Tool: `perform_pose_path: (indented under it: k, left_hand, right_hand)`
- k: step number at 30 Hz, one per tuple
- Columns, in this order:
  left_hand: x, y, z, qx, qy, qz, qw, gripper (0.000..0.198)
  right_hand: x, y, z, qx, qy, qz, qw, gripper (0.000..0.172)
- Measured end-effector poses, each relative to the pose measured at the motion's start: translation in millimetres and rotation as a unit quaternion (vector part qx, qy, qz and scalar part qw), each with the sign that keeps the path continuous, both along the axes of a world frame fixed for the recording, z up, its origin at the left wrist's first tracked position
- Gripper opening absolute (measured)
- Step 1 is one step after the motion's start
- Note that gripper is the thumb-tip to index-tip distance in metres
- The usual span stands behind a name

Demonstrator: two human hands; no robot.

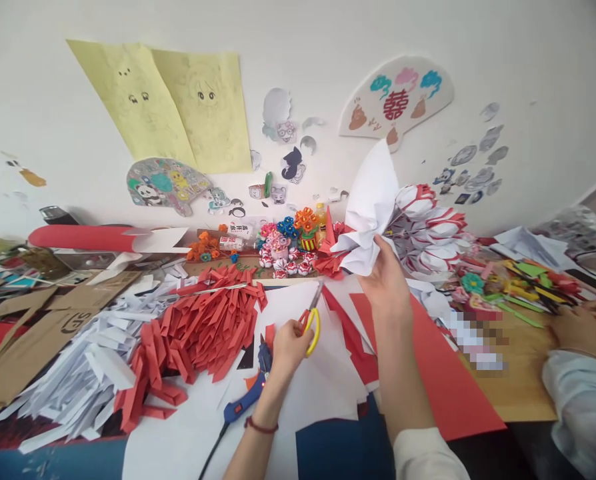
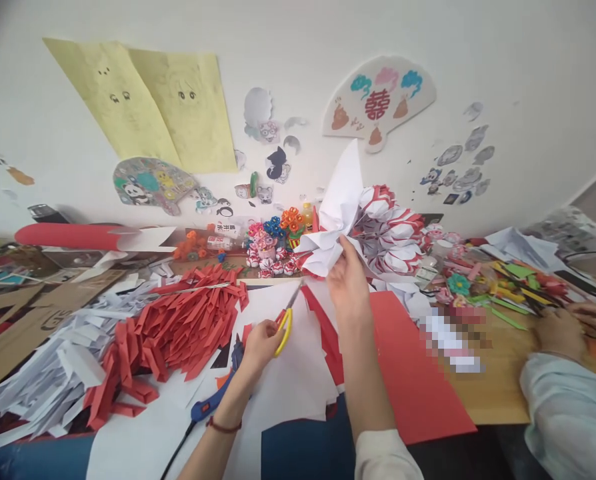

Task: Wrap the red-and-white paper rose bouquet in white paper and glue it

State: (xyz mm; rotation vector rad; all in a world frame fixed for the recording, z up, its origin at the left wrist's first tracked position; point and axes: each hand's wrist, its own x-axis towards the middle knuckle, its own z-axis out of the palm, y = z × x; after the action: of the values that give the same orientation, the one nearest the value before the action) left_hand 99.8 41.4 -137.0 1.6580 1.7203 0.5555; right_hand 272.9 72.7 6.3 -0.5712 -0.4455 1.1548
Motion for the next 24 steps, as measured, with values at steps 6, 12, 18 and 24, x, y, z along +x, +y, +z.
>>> perform_pose_path:
  k: [6, 12, 18, 24]
  left_hand:
    - [-6, -2, 29.0, 0.112, -0.268, 0.057, 0.955, 0.034]
    - [-15, 14, 75.3, 0.291, -0.075, 0.029, 0.953, 0.043]
    - [-4, 33, 88.5, 0.368, 0.049, 0.036, 0.928, 0.026]
    - [-19, 46, 96.5, 0.394, 0.11, 0.012, 0.913, 0.026]
  right_hand:
    - [0, 20, 15.5, 0.01, 0.054, 0.005, 0.998, 0.011]
    - [-7, 35, 12.3, -0.022, 0.098, 0.024, 0.995, 0.008]
    - [-8, 41, 7.1, -0.046, 0.092, 0.063, 0.993, 0.007]
    - [-5, 43, 6.0, -0.033, 0.054, 0.097, 0.993, 0.008]
